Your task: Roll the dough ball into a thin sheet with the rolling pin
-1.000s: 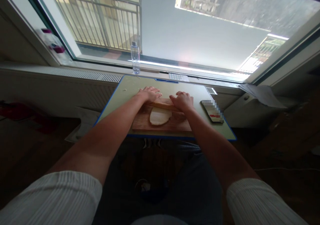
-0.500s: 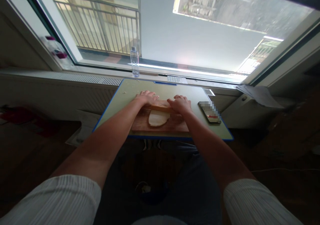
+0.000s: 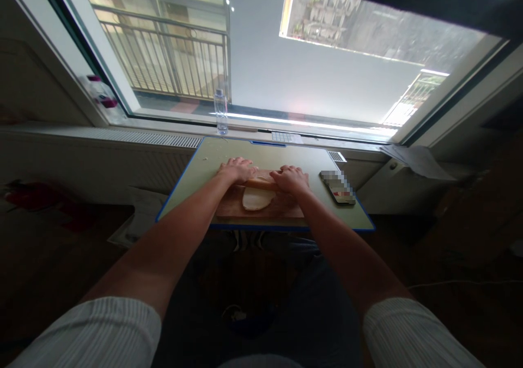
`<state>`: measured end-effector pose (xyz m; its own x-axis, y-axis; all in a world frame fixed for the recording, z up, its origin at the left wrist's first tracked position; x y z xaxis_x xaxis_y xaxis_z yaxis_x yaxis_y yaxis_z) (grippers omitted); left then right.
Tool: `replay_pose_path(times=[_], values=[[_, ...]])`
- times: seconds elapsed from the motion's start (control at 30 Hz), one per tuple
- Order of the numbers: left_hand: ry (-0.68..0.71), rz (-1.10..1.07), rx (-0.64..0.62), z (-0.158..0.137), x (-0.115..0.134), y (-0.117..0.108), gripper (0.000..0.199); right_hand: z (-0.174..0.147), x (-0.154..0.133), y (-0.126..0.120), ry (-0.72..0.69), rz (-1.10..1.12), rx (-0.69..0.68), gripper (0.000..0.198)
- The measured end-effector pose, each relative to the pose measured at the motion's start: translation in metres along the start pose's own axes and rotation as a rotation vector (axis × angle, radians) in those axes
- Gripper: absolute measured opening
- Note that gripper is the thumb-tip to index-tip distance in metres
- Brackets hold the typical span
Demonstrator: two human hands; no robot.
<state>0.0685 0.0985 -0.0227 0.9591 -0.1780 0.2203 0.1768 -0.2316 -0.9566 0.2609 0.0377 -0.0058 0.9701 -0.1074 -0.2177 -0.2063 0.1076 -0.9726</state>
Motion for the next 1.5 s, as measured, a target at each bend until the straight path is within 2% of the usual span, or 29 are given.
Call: replay_pose_path(times=[0.27,0.63,0.87,1.07,1.2,1.37,1.5], values=[[0.001,0.01,0.009,-0.004,-0.006,0.006,0.078,-0.009,-0.003,-0.001,-0.002,-0.016,0.012,0.054],[0.014,0.083,0.052,-0.03,-0.001,0.003,0.073,-0.025,-0.003,0.002,0.021,-0.018,-0.032,0.074],[0.006,0.088,0.1,-0.049,0.001,0.0,0.07,-0.04,-0.009,-0.001,-0.028,-0.06,0.003,0.069],[0.002,0.101,0.182,-0.072,0.001,0.001,0.068,-0.064,-0.019,-0.007,-0.101,-0.118,0.02,0.056],[-0.003,0.105,0.217,-0.09,-0.001,0.002,0.067,-0.076,-0.021,-0.008,-0.157,-0.133,0.042,0.059],[-0.002,0.115,0.115,-0.088,-0.002,0.0,0.07,-0.06,-0.011,-0.008,-0.122,-0.066,-0.027,0.069],[0.125,0.141,0.125,-0.067,0.006,-0.01,0.074,-0.04,-0.004,-0.015,-0.077,0.007,-0.024,0.076]])
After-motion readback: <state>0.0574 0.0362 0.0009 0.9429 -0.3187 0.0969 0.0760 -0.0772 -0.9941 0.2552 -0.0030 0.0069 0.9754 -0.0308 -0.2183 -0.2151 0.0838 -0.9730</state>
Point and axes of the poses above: each hand's wrist, its own z-axis towards the middle knuckle, its own y-axis out of the palm, x = y × z, the point moved 9 cm from there along z, towards the middle knuckle, and after that the axes turned 4 degrees about -y, right-handed, at the moved point
